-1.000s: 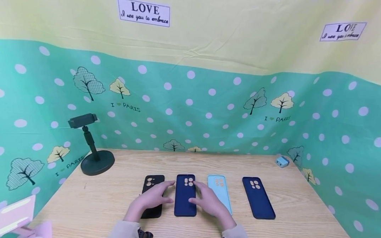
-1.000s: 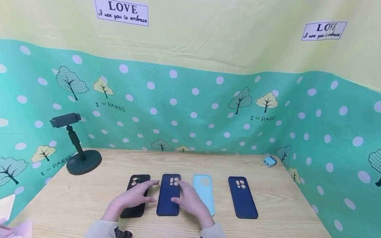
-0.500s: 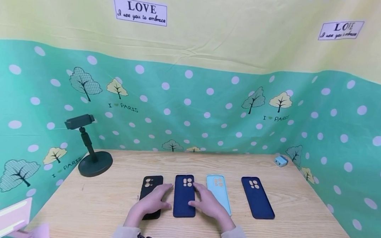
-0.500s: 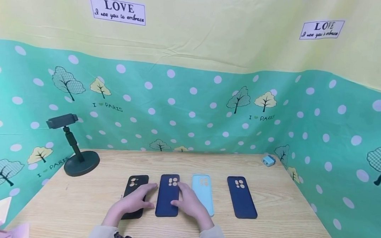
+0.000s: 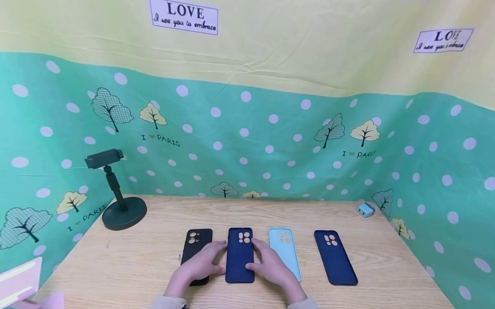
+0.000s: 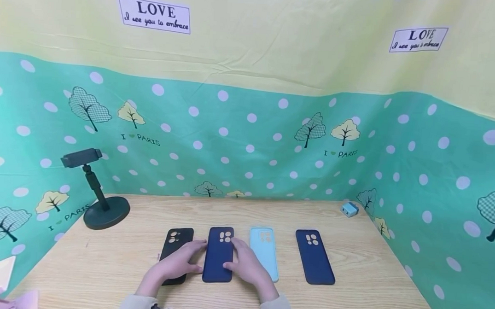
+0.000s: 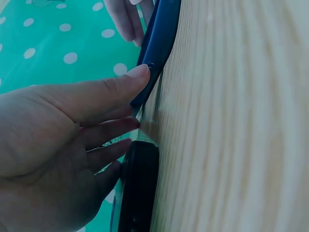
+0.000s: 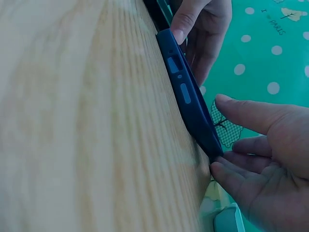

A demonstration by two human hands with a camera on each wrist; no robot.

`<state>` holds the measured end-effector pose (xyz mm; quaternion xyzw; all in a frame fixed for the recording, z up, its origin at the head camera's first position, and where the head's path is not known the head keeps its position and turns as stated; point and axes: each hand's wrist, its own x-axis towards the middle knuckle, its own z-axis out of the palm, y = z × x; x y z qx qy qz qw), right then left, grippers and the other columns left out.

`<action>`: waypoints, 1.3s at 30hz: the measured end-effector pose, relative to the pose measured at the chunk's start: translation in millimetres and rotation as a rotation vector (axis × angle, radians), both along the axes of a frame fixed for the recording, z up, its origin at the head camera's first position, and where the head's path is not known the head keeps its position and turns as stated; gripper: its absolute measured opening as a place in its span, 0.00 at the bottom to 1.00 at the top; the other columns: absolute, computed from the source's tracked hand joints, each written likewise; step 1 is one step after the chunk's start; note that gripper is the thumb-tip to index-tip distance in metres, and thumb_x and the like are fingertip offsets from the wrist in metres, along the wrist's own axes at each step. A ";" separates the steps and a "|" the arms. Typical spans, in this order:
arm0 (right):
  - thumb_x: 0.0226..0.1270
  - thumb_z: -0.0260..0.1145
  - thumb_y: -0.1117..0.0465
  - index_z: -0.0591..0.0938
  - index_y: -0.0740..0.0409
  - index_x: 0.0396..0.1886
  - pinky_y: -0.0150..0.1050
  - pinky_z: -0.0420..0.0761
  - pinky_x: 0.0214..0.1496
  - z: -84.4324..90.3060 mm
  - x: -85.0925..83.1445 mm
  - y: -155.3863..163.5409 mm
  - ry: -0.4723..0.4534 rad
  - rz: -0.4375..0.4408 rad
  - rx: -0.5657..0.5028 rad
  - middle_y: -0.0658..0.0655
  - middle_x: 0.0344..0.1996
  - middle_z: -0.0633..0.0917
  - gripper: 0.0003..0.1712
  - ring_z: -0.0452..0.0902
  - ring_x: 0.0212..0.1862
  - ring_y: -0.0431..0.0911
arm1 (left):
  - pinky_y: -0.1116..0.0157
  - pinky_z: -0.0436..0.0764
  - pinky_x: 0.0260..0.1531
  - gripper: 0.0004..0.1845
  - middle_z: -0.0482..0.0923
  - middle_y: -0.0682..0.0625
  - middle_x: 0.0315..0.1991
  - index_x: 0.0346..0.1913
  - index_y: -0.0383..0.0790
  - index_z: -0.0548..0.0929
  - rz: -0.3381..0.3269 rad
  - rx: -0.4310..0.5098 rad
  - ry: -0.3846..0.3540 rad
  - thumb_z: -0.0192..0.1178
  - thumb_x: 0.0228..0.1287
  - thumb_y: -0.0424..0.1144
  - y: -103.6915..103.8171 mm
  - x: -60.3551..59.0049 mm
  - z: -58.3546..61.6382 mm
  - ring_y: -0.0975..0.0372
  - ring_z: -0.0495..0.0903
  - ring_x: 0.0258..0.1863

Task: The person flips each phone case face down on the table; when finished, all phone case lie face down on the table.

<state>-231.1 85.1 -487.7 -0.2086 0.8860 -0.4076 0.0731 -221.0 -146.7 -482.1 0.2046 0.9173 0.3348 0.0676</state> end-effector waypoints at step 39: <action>0.71 0.59 0.61 0.60 0.71 0.71 0.60 0.63 0.72 -4.7 -1.4 -1.8 -0.124 0.058 -0.185 0.71 0.67 0.70 0.34 0.64 0.70 0.63 | 0.38 0.56 0.71 0.40 0.52 0.39 0.77 0.74 0.34 0.59 -0.053 0.154 -0.063 0.65 0.62 0.39 1.1 -4.3 7.7 0.40 0.53 0.74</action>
